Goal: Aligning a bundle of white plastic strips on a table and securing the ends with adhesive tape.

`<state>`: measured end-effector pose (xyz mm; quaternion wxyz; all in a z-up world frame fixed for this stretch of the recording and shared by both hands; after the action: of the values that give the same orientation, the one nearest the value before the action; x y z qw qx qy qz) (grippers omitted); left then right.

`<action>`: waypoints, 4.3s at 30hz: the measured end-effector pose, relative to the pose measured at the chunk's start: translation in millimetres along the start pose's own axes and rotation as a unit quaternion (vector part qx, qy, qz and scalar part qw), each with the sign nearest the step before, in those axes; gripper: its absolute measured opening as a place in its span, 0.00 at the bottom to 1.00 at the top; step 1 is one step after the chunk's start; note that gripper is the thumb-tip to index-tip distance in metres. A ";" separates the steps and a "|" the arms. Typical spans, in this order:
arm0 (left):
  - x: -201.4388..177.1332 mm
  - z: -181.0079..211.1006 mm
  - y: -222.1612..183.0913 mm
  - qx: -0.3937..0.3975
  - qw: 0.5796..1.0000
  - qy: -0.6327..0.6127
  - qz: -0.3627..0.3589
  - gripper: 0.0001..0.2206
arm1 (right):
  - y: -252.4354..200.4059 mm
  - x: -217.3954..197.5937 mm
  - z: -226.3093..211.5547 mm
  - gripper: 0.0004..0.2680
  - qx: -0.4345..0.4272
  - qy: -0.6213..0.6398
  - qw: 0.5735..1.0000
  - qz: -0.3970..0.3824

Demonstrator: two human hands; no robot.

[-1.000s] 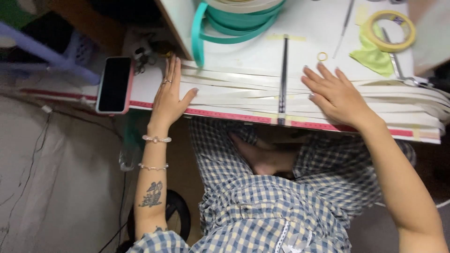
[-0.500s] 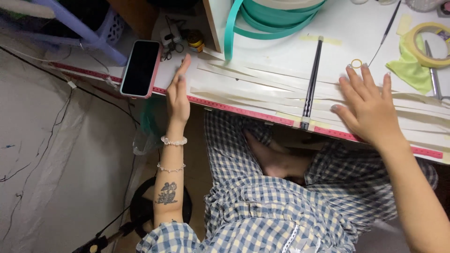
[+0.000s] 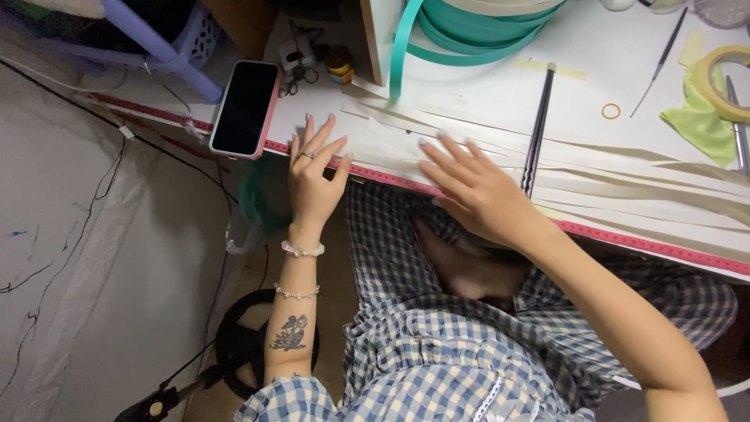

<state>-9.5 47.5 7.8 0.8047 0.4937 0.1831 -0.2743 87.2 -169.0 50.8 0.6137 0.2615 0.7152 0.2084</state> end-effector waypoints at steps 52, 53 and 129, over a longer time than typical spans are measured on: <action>9.6 7.1 -6.6 0.101 0.992 0.066 -0.029 0.13 | 21.5 67.5 28.8 0.15 0.027 -0.056 0.997 -0.046; 8.1 6.5 -6.0 0.096 0.993 0.066 -0.029 0.13 | 20.0 68.0 29.9 0.15 0.034 -0.070 0.996 -0.050; 19.6 4.8 -12.3 0.084 0.985 0.115 -0.098 0.19 | -39.1 16.6 14.8 0.18 0.106 -0.044 0.993 -0.008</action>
<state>-1.8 33.6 -9.8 0.7029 0.5679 0.2982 -0.3075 95.3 -189.3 11.5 0.6150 0.3283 0.7078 0.1142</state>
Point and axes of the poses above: each hand's wrist, its own y-axis towards the middle knuckle, its own x-axis out of the palm, z = x × y, the point moved 6 cm from there along y, towards the middle knuckle, and after that the axes turned 5 degrees about z, right-handed, at the moved point
